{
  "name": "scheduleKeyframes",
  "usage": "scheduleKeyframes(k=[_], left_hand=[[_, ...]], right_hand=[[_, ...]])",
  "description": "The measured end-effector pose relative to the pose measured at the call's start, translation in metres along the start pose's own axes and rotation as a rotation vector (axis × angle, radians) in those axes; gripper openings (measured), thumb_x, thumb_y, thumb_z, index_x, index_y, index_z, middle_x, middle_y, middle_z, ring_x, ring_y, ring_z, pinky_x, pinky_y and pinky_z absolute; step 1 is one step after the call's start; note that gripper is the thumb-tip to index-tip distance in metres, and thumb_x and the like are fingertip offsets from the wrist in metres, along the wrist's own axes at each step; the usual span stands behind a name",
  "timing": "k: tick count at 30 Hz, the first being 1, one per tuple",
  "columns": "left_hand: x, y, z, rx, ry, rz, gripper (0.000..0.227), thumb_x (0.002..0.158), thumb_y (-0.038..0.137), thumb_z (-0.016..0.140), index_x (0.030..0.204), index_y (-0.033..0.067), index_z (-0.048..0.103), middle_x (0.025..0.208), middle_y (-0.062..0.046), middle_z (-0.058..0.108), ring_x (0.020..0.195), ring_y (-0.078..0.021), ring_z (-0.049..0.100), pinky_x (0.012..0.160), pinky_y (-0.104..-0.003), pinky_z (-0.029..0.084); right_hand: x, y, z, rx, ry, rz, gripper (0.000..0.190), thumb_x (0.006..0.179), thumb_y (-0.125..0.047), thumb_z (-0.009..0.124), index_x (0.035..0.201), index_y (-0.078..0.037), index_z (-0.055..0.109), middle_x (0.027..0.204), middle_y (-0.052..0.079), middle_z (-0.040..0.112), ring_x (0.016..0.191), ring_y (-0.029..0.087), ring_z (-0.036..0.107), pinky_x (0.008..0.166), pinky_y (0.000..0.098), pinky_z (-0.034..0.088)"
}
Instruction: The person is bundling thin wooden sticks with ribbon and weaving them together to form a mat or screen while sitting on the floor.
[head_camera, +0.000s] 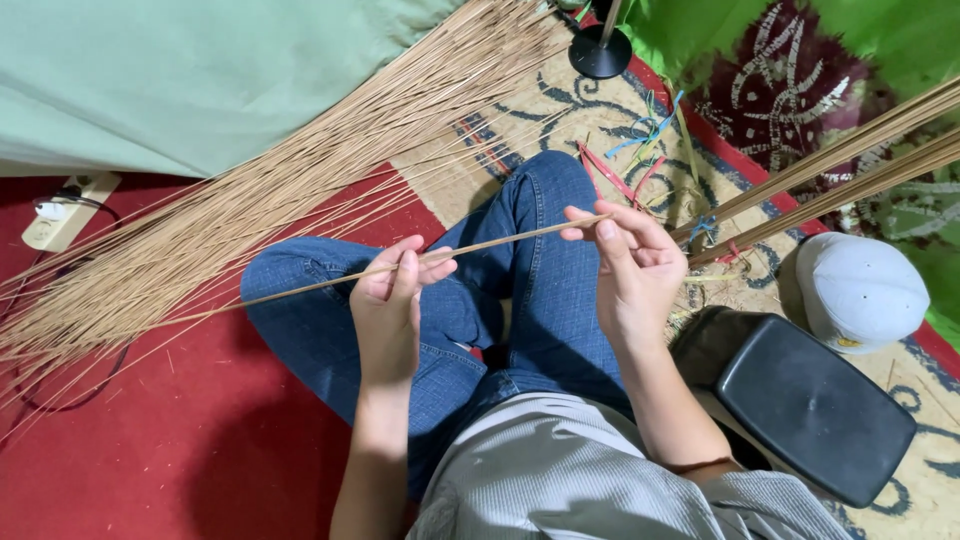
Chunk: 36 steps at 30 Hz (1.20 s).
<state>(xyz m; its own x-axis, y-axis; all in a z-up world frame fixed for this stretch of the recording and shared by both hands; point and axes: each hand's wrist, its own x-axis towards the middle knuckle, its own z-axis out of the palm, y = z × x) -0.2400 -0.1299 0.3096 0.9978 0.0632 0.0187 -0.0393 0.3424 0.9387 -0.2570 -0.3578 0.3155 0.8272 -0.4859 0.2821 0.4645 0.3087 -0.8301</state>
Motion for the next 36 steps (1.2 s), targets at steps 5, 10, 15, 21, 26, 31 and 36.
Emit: scheduleKeyframes(k=[5,10,15,21,26,31,36], left_hand=[[-0.002,0.002,-0.004,0.099,-0.007,-0.002,0.043,0.104,0.023,0.056,0.124,-0.014,0.057,0.106,-0.039,0.07,0.096,-0.0409,0.076,0.098,-0.05,0.056],[-0.006,0.007,0.001,0.098,-0.001,0.036,0.039,0.103,0.021,0.057,0.12,-0.0141,0.059,0.104,-0.039,0.07,0.093,-0.0416,0.076,0.094,-0.049,0.058],[-0.01,0.003,0.002,0.104,0.02,0.119,0.033,0.104,0.016,0.056,0.118,-0.0132,0.059,0.103,-0.04,0.07,0.091,-0.0419,0.076,0.09,-0.05,0.06],[-0.011,-0.003,0.001,0.099,0.076,0.173,0.031,0.104,0.015,0.055,0.114,-0.0138,0.061,0.1,-0.04,0.071,0.089,-0.0419,0.077,0.089,-0.05,0.061],[-0.012,0.005,0.004,0.106,0.069,0.159,0.03,0.104,0.016,0.057,0.112,-0.0124,0.062,0.098,-0.038,0.072,0.087,-0.04,0.077,0.088,-0.048,0.061],[-0.015,0.009,0.001,0.124,0.076,0.138,0.032,0.104,0.017,0.056,0.114,-0.0131,0.061,0.098,-0.039,0.071,0.09,-0.0412,0.076,0.089,-0.049,0.061],[-0.014,0.003,0.005,0.043,0.078,0.11,0.033,0.103,0.014,0.057,0.115,-0.0167,0.059,0.097,-0.04,0.07,0.094,-0.045,0.075,0.09,-0.051,0.061]], right_hand=[[-0.002,0.004,-0.004,0.032,-0.012,0.002,0.02,0.095,0.008,0.065,0.114,0.014,0.065,0.103,0.035,0.072,0.086,0.038,0.077,0.084,0.043,0.064],[-0.004,0.005,-0.008,-0.004,0.022,0.001,0.009,0.097,0.005,0.067,0.104,0.01,0.068,0.094,0.03,0.075,0.086,0.036,0.078,0.081,0.0412,0.064],[-0.009,-0.005,-0.002,-0.193,-0.05,-0.022,0.009,0.096,0.002,0.069,0.101,0.01,0.069,0.085,0.028,0.074,0.08,0.029,0.076,0.08,0.0386,0.063],[-0.014,-0.009,-0.003,-0.295,-0.259,0.049,0.004,0.091,0.002,0.074,0.093,0.006,0.073,0.068,0.017,0.072,0.071,0.019,0.069,0.081,0.0324,0.057],[-0.007,-0.009,-0.009,-0.44,-0.339,0.083,0.009,0.099,-0.005,0.067,0.098,0.001,0.073,0.069,0.013,0.072,0.073,0.018,0.065,0.085,0.0339,0.054],[0.029,-0.002,-0.057,-0.707,-0.139,-0.031,0.012,0.109,-0.004,0.059,0.104,0.002,0.069,0.083,0.015,0.072,0.085,0.021,0.065,0.09,0.0374,0.048],[0.027,-0.016,-0.056,-0.991,-0.222,-0.11,0.034,0.09,-0.008,0.082,0.121,0.001,0.07,0.128,0.023,0.064,0.122,0.041,0.053,0.107,0.0505,0.039]])
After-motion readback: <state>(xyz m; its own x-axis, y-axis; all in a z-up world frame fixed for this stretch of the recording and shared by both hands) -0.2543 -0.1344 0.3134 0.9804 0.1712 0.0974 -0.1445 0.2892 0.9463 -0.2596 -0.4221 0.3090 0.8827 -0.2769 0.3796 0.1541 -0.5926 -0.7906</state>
